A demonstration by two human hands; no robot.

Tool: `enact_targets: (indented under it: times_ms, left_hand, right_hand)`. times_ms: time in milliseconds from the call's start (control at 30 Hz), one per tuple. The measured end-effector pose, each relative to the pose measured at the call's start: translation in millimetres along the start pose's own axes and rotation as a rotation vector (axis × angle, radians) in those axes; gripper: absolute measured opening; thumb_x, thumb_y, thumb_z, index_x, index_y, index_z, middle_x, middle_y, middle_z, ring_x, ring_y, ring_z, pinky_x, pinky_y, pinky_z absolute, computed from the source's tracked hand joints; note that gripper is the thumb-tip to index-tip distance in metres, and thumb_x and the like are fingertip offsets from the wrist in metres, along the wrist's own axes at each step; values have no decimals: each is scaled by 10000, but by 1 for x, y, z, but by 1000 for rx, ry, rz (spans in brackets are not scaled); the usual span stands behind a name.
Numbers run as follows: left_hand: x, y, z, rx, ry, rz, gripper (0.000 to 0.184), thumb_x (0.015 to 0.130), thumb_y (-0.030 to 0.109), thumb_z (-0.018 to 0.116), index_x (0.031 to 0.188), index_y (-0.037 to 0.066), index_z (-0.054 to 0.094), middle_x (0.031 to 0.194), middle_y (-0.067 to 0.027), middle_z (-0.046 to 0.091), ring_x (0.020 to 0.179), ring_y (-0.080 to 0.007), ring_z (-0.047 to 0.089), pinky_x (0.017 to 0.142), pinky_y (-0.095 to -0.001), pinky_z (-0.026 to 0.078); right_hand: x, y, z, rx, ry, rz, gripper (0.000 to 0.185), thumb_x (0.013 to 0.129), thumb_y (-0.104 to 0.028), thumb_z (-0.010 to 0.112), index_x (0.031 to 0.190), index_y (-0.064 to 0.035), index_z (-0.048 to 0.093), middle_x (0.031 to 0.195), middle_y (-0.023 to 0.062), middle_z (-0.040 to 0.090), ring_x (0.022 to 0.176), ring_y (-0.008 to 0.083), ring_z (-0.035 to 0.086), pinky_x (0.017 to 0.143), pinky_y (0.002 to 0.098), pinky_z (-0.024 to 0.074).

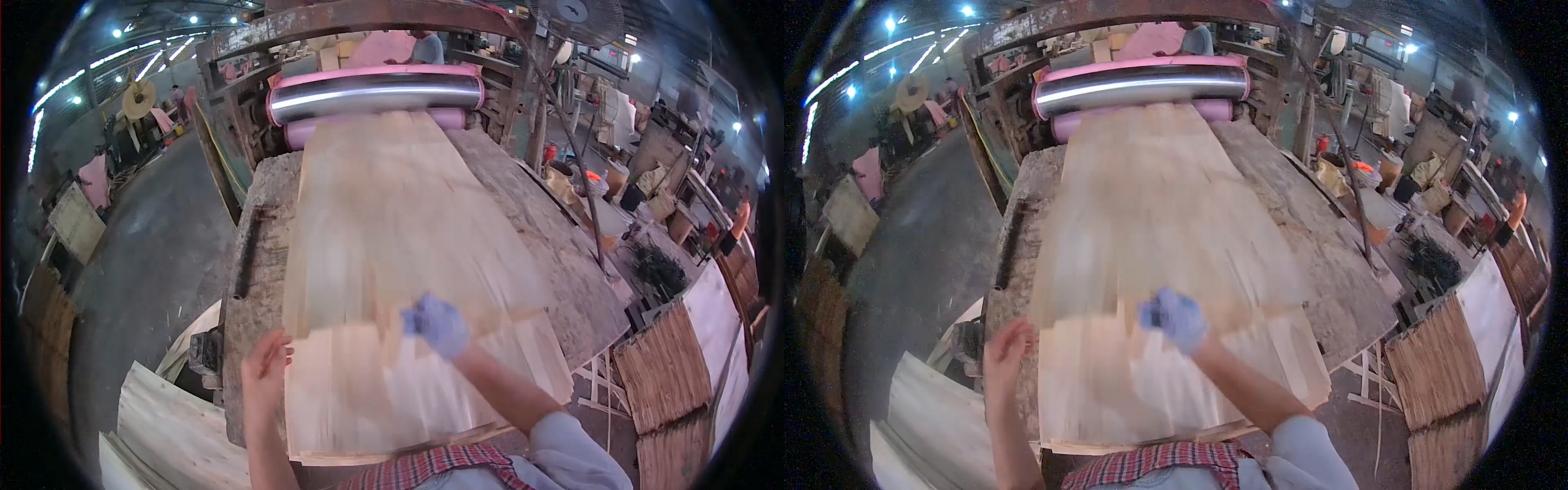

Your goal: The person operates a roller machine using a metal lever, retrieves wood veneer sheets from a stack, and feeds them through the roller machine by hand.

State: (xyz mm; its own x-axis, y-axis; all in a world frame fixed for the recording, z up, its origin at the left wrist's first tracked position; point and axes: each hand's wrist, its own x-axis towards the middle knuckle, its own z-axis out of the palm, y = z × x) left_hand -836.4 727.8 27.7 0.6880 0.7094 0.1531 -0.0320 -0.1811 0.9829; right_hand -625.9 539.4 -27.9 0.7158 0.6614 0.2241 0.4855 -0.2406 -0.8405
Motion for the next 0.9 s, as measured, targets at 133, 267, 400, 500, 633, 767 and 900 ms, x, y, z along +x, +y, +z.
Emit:
enact_targets:
  times_ms: [133,267,400,500,633,767,900]
  left_hand:
    - [-5,-46,10,-16,-48,-13,259,751,24,497,1007,-14,511,863,-83,571,727,-105,537,625,-205,430]
    - [-16,-89,9,478,-54,-75,258,716,52,526,966,-8,532,951,-140,550,786,-220,553,699,-282,442]
    - [-38,-144,-9,899,23,34,266,684,89,551,941,19,549,1042,-181,500,907,-323,504,794,-364,405]
    - [-41,-147,-11,931,-33,123,260,683,97,560,929,14,555,1032,-181,506,938,-295,497,809,-349,396]
    - [-34,-118,-15,519,-25,-187,225,681,110,577,890,26,579,986,-154,533,923,-283,509,806,-344,402]
    - [-41,-122,-21,473,-48,-84,251,695,128,571,928,35,565,971,-148,540,917,-256,519,792,-326,412]
    - [-71,-142,15,962,-238,212,371,704,211,559,1018,20,505,1009,-151,520,952,-248,495,821,-302,385]
  right_hand:
    - [104,71,29,1341,-35,539,238,785,-250,504,872,-28,499,769,97,560,678,220,555,558,328,457]
    - [71,78,51,1229,-446,728,241,801,-234,472,870,-6,513,756,114,562,656,207,558,561,309,471]
    - [-12,71,52,948,-742,761,326,800,-264,492,961,20,511,800,133,578,673,220,580,597,323,488]
    - [-52,68,49,877,-793,727,366,802,-288,484,1014,10,499,876,129,577,730,208,580,640,315,486]
    - [-84,41,46,853,-966,709,363,812,-288,473,1043,-8,494,899,100,572,784,166,563,698,281,467]
    - [-115,30,54,758,-1090,475,344,813,-273,473,1041,-17,502,915,88,569,837,132,540,754,248,435]
    - [-140,15,52,723,-1056,499,335,818,-268,466,1047,-26,502,948,84,561,892,133,518,799,247,407]
